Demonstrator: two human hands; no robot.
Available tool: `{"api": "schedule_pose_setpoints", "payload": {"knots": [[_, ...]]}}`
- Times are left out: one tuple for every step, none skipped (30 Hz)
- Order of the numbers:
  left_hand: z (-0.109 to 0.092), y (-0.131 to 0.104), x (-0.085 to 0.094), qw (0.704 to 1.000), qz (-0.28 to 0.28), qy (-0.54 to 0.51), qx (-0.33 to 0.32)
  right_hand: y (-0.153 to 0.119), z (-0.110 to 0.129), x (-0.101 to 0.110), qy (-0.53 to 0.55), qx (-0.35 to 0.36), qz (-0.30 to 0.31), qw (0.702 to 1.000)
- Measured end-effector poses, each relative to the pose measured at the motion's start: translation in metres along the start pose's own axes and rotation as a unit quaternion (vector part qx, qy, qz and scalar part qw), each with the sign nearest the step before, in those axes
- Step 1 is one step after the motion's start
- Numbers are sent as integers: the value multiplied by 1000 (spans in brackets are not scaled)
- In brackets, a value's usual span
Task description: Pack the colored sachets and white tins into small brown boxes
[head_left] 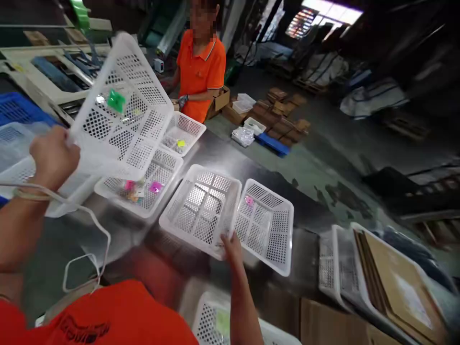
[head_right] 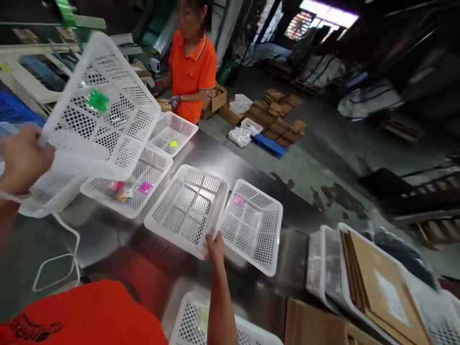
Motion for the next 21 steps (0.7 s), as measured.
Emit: {"api": "schedule_pose_setpoints", "payload": {"knots": [[-3,-10,-4,1000,2,2,-8,7,1,-1,-54,-24,-14,998],[-6,-20,-10,1000,2,-2,-22,14,2,2,-99,-51,-44,993],[-10,-30,-17,999,-2,-11,-42,21,1,9,-131,-74,-86,985],[-14,-37,-24,998,-6,-22,-62,28,1,15,-154,-90,-120,977],[-17,-44,-32,996,-10,-37,-83,34,0,20,-167,-103,-136,971],[-19,-49,-39,993,-10,-51,-101,41,0,23,-173,-116,-134,969],[-20,-54,-46,991,-9,-67,-117,46,0,24,-175,-129,-116,969],[-22,-57,-53,988,-3,-81,-131,51,-1,22,-177,-143,-90,970],[-22,-59,-59,985,3,-93,-143,55,-1,19,-179,-155,-70,969],[-23,-60,-63,983,10,-104,-153,58,0,17,-181,-162,-61,968],[-23,-61,-66,980,16,-114,-160,60,1,15,-184,-163,-61,968],[-22,-62,-68,979,19,-123,-163,62,3,15,-184,-160,-61,968],[-21,-62,-67,978,19,-132,-162,63,4,15,-184,-153,-59,969],[-18,-61,-65,978,15,-139,-156,63,5,17,-181,-140,-56,972],[-14,-60,-61,979,7,-145,-142,61,6,19,-174,-122,-50,976],[-7,-58,-55,982,-2,-148,-118,58,5,21,-162,-101,-42,981],[2,-54,-47,985,-10,-146,-90,53,3,23,-147,-81,-31,985],[14,-50,-39,988,-16,-141,-59,47,0,25,-133,-62,-20,989],[28,-45,-31,991,-22,-133,-25,40,-6,27,-125,-49,-13,991],[46,-38,-22,992,-26,-123,10,32,-13,29,-126,-42,-11,991],[66,-31,-13,992,-32,-112,44,25,-21,31,-133,-37,-18,990]]}}
Point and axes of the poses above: each hand's wrist, its own y-axis towards the middle knuckle, its own x-axis out of the back of the hand, z = x × y, the point moved 3 cm from there along y, towards the middle knuckle, and after that the axes turned 7 degrees about -x, right-handed, at the moved point
